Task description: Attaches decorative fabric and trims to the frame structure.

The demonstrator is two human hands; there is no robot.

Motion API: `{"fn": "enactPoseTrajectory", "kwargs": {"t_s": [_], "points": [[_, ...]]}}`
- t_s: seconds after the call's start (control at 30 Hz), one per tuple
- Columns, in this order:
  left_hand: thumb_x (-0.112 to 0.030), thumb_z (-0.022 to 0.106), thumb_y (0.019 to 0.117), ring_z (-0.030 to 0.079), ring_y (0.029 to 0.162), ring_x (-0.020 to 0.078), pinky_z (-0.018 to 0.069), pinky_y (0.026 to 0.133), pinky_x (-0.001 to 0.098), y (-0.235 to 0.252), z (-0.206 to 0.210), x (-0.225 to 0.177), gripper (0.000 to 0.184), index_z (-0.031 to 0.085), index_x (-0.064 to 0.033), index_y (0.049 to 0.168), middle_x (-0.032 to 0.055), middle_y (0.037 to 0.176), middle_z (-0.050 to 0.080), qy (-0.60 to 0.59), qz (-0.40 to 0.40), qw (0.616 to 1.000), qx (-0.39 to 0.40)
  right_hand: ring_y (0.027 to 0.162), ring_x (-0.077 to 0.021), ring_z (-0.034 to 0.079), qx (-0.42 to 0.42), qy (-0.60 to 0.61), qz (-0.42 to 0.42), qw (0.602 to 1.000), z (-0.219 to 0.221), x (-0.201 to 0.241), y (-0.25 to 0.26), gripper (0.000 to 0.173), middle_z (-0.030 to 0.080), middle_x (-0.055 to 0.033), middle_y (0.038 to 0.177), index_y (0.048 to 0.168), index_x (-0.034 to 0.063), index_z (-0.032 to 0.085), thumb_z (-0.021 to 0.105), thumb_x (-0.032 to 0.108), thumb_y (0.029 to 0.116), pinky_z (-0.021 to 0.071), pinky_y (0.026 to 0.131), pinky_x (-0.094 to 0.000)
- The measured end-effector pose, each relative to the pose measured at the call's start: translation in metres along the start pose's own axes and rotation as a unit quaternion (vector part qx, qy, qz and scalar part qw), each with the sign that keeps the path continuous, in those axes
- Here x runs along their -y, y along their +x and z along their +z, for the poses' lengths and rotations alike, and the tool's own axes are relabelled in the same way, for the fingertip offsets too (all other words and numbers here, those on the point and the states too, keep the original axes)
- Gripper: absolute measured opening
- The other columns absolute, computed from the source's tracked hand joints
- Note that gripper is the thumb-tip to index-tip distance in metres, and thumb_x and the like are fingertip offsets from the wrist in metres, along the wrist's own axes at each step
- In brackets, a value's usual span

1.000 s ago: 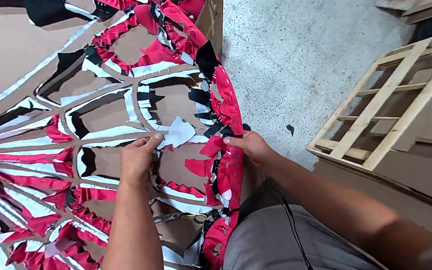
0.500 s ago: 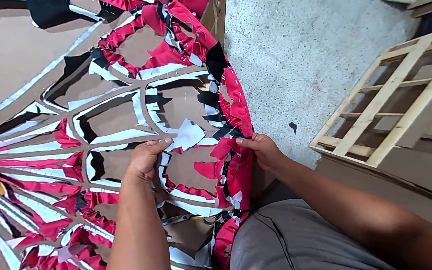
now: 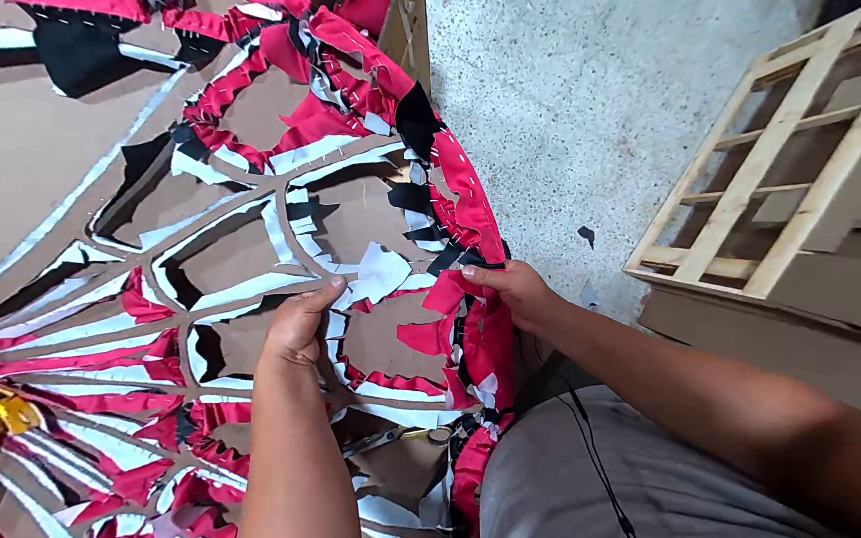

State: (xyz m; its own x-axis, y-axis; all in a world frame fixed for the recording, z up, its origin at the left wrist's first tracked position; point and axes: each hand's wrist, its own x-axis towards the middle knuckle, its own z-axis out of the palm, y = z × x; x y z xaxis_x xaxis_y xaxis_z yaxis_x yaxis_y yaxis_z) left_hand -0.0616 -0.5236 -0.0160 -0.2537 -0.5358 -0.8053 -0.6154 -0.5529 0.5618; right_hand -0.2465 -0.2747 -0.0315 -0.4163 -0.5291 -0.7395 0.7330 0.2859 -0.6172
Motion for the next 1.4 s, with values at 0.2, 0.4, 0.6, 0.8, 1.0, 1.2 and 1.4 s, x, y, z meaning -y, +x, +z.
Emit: {"fn": "enactPoseTrajectory", "kwargs": {"t_s": [0.2,0.4,0.6,0.8,1.0,1.2,1.4], "points": [[-0.034,0.073,0.0938,0.071,0.079,0.0144,0.0601,0.071,0.0346,0.002,0.0,-0.001,0.031,0.073,-0.0055,0.105,0.0063,0.09,0.074,-0.001,-0.01,1.0,-0.016,0.094,-0.0183,0.073,0.022,0.014,-0.012,1.0,-0.002,-0.005,0.007,0.031,0.076,-0.0112,0.1,0.113,0.0007,0.071,0.077,0.022,0.0916,0.0607,0.088,-0.0396],[-0.037,0.074,0.0935,0.07,0.079,0.014,0.0593,0.071,0.0351,0.006,0.001,0.004,0.033,0.073,-0.0061,0.106,0.006,0.091,0.074,0.009,-0.002,1.0,-0.017,0.097,-0.0182,0.072,0.085,0.023,0.007,0.996,-0.016,-0.004,0.01,0.035,0.074,-0.0108,0.104,0.12,0.0028,0.066,0.068,0.031,0.0986,0.0604,0.089,-0.0399],[-0.039,0.07,0.0962,0.07,0.076,0.0139,0.0593,0.069,0.034,0.003,0.001,0.006,0.034,0.073,-0.0061,0.104,0.0062,0.088,0.074,0.029,0.004,0.999,-0.013,0.098,-0.0188,0.073,0.037,-0.081,-0.045,0.995,-0.015,-0.003,0.007,0.032,0.075,-0.0118,0.105,0.119,-0.0001,0.067,0.072,0.021,0.0968,0.0601,0.092,-0.0403],[-0.04,0.066,0.0987,0.069,0.074,0.0134,0.0589,0.068,0.0335,-0.003,0.0,0.005,0.035,0.071,-0.0065,0.105,0.0055,0.086,0.073,0.036,0.009,0.999,0.001,0.096,-0.019,0.072,0.027,-0.124,-0.044,0.991,-0.014,0.002,0.004,0.028,0.075,-0.0107,0.102,0.115,0.0016,0.069,0.075,0.019,0.0931,0.06,0.09,-0.0426],[-0.039,0.066,0.0991,0.07,0.075,0.0118,0.0595,0.068,0.0319,-0.004,-0.001,0.006,0.032,0.072,-0.0077,0.104,0.004,0.086,0.073,0.047,0.018,0.999,0.006,0.09,-0.0168,0.072,-0.061,-0.268,-0.047,0.96,-0.004,0.002,-0.001,0.032,0.075,-0.0048,0.094,0.107,0.0119,0.073,0.078,0.039,0.0898,0.0598,0.084,-0.0474],[-0.034,0.07,0.0971,0.066,0.068,0.0108,0.0565,0.062,0.0302,-0.001,-0.001,0.008,0.027,0.072,-0.007,0.099,0.0041,0.081,0.072,0.044,0.035,0.998,-0.022,0.097,-0.0198,0.073,0.009,-0.147,-0.009,0.989,-0.013,0.005,0.003,0.036,0.075,-0.0101,0.103,0.115,0.0048,0.071,0.079,0.029,0.0909,0.0603,0.089,-0.0442],[-0.036,0.07,0.0975,0.067,0.079,0.018,0.0566,0.075,0.0436,-0.025,-0.018,0.019,0.03,0.075,-0.0065,0.103,0.0079,0.089,0.072,0.103,0.077,0.989,-0.079,0.073,-0.0155,0.069,0.005,-0.111,0.019,0.994,-0.027,0.012,-0.002,0.027,0.072,-0.0087,0.082,0.097,0.0007,0.068,0.076,0.026,0.0933,0.0593,0.069,-0.0351]]}}
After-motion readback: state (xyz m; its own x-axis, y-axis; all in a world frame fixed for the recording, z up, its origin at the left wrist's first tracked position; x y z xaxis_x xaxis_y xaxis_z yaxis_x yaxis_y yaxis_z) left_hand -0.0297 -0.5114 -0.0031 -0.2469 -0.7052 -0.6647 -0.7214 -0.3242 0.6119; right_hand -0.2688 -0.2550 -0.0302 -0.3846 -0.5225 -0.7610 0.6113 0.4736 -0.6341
